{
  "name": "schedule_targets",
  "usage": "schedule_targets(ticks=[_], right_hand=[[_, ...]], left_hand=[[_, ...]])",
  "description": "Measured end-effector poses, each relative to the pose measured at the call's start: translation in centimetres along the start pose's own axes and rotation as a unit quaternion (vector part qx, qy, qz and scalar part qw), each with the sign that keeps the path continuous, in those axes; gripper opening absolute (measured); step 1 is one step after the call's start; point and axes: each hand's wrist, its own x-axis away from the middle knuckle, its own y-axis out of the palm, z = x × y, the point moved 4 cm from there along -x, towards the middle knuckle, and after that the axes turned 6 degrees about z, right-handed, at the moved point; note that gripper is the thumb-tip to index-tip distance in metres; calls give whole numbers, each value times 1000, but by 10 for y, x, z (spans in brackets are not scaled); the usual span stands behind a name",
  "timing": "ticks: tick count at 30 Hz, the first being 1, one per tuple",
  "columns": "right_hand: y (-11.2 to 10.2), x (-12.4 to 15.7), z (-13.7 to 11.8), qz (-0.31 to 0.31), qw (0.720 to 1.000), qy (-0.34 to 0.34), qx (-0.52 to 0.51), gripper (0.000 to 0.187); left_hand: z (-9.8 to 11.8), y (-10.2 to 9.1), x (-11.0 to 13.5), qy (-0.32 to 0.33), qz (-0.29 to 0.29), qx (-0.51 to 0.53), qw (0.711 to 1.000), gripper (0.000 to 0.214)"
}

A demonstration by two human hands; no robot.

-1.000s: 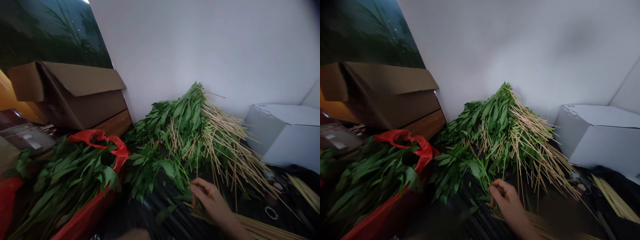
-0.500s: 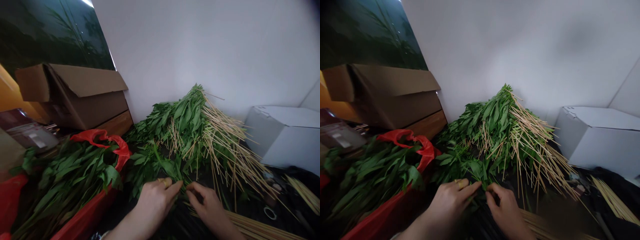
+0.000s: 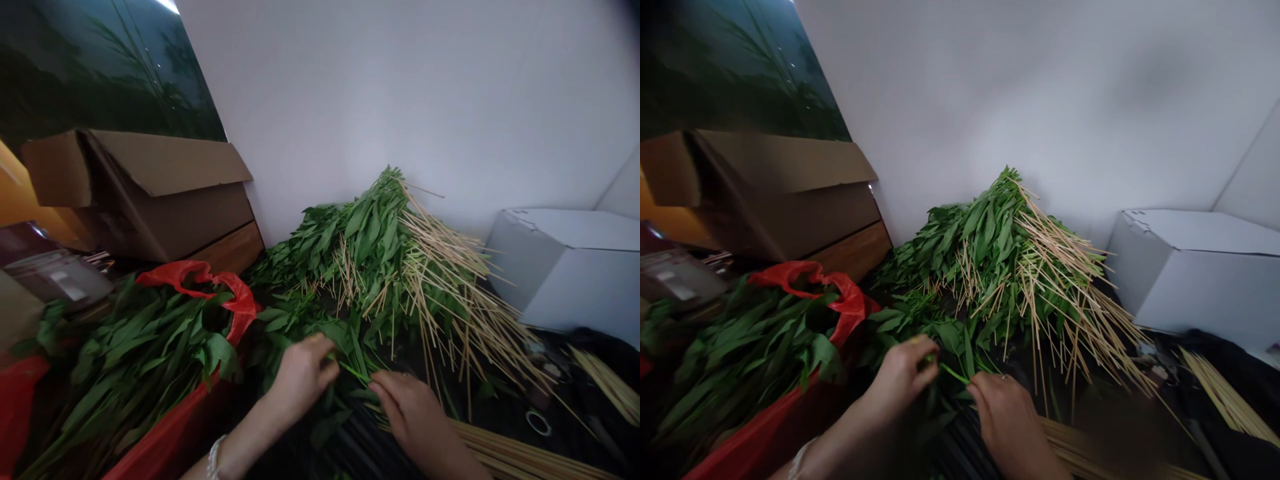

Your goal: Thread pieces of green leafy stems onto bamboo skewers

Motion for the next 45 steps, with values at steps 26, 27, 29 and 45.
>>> schedule_targets(ticks=[26, 27, 29, 45], right_hand=[[-9, -9, -21, -100, 982, 95, -129, 33], [-12, -9, -23, -107, 969, 121, -188, 34], [-20, -7, -28, -115, 940, 167, -275, 35], [-30, 57, 2, -73, 897, 307, -311, 45]], left_hand=[[47, 16, 4, 76, -152, 106, 980, 6], [42, 13, 1, 20, -133, 194, 972, 9], [23, 4, -7, -113, -91, 374, 916, 15], [-53, -68, -66, -229, 143, -71, 960, 29]])
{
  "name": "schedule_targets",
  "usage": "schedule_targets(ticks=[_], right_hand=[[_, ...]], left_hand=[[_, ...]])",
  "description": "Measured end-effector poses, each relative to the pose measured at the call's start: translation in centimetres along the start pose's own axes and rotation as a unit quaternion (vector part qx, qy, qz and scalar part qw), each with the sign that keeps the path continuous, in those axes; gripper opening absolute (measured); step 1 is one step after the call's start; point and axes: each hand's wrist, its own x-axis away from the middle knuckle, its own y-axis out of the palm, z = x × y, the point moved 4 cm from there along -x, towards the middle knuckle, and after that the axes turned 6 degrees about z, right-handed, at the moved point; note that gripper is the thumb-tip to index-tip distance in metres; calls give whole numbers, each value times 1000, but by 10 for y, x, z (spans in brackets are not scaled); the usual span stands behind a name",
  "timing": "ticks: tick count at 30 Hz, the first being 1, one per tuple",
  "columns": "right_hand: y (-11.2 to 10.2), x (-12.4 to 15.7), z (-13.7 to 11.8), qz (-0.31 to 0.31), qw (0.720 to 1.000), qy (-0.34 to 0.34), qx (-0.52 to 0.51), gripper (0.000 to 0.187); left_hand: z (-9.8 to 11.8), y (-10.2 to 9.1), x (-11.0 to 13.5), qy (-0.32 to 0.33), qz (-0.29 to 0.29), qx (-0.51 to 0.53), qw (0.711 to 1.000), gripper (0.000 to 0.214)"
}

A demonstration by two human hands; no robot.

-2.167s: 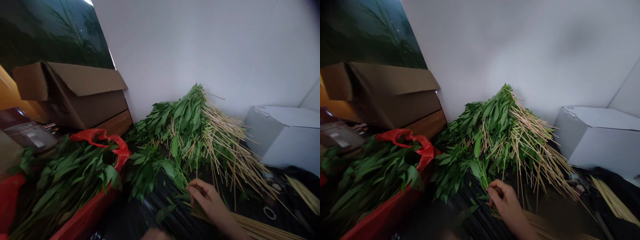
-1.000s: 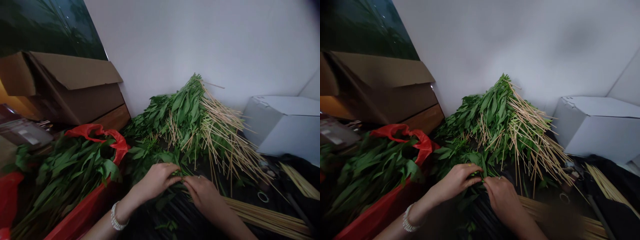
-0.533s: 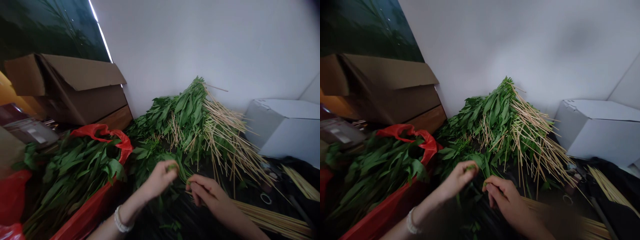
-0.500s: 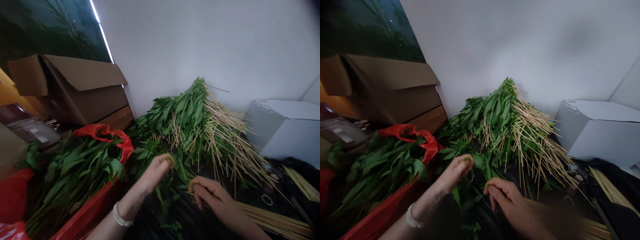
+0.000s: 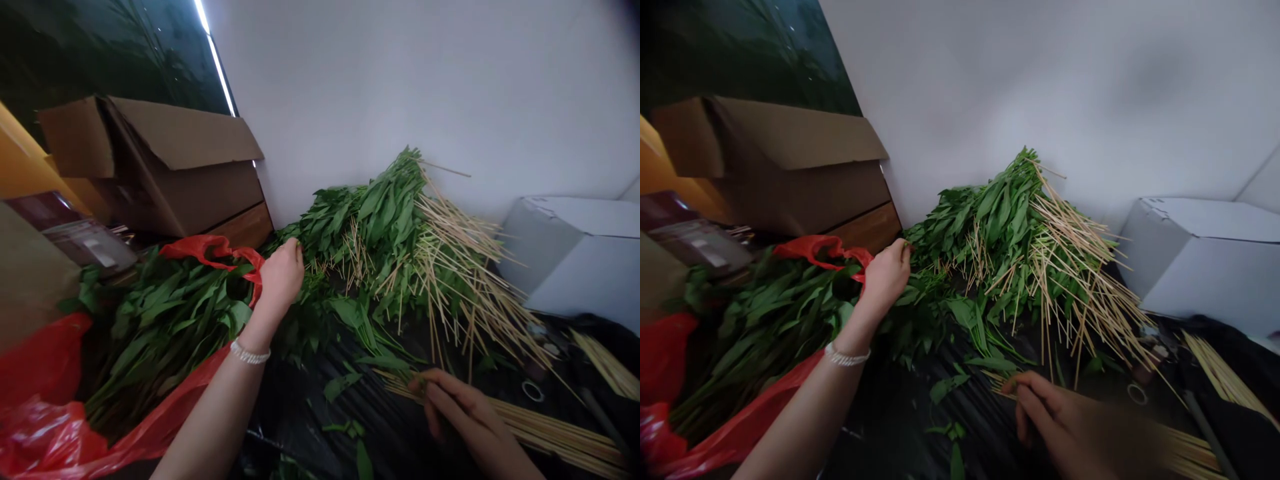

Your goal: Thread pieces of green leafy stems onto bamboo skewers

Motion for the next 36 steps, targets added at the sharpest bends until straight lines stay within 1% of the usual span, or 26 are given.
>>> schedule_targets(ticks=[1, 2, 4, 5, 6, 7, 8, 10, 11, 13, 14, 15, 17, 18, 19, 20, 22, 23, 25, 27, 30, 32, 34, 35, 36], right_hand=[[2, 0, -3, 0, 1000, -5, -7, 44], [4, -1, -5, 2, 1000, -8, -9, 42], [13, -1, -8, -8, 1000, -20, 8, 38], [19, -2, -9, -16, 999, -33, 32, 36], [25, -2, -10, -30, 996, -51, 64, 33], [32, -2, -10, -45, 991, -76, 102, 29], [39, -1, -10, -58, 983, -104, 141, 25], [51, -1, -7, -75, 961, -155, 216, 18], [56, -1, -5, -79, 951, -169, 247, 17], [63, -1, -2, -88, 932, -182, 299, 18], [67, -1, -1, -97, 924, -183, 320, 19], [71, -1, 0, -109, 916, -184, 340, 19], [81, -1, 0, -136, 894, -186, 384, 20], [86, 0, -1, -148, 881, -187, 410, 22], [92, 0, -1, -157, 866, -189, 435, 24], [98, 0, -2, -164, 852, -193, 457, 27], [107, -1, -3, -168, 833, -209, 484, 30], [110, -2, -3, -166, 829, -217, 489, 29], [114, -7, -3, -153, 832, -225, 484, 26], [116, -15, -7, -129, 852, -226, 455, 22], [124, -29, -26, -89, 894, -242, 366, 19], [135, -35, -46, -89, 909, -275, 301, 20], [147, -35, -67, -125, 905, -317, 255, 29], [150, -34, -76, -136, 899, -334, 249, 36], [151, -31, -84, -135, 894, -345, 253, 43]], left_hand=[[1, 11, -2, 14, 5, -70, 997, 31], [1, 25, -2, 24, -8, -114, 993, 35], [-3, 53, 2, 39, -47, -136, 989, 45], [-5, 62, 7, 43, -61, -135, 988, 51], [-6, 68, 14, 48, -68, -129, 988, 55], [-6, 69, 22, 60, -68, -117, 989, 55], [-4, 65, 32, 78, -66, -94, 990, 50], [4, 46, 61, 139, -78, -18, 987, 34], [7, 36, 79, 171, -114, 25, 978, 27], [10, 19, 122, 226, -249, 78, 939, 21], [7, 12, 142, 231, -305, 86, 920, 26], [1, 9, 161, 226, -348, 86, 906, 35], [-14, 9, 190, 200, -386, 65, 898, 57], [-21, 12, 200, 188, -394, 58, 898, 62], [-27, 17, 207, 179, -397, 57, 898, 61], [-31, 23, 213, 174, -398, 66, 898, 56], [-34, 32, 218, 172, -394, 99, 897, 37], [-33, 36, 218, 173, -392, 117, 896, 29], [-28, 37, 215, 172, -378, 147, 898, 20], [-23, 31, 207, 162, -352, 171, 906, 16], [-24, 8, 193, 134, -281, 186, 932, 16], [-35, -15, 187, 117, -225, 160, 954, 22], [-53, -43, 188, 100, -188, 92, 973, 35], [-63, -56, 191, 86, -183, 44, 978, 43], [-74, -69, 196, 71, -192, -3, 979, 49]])
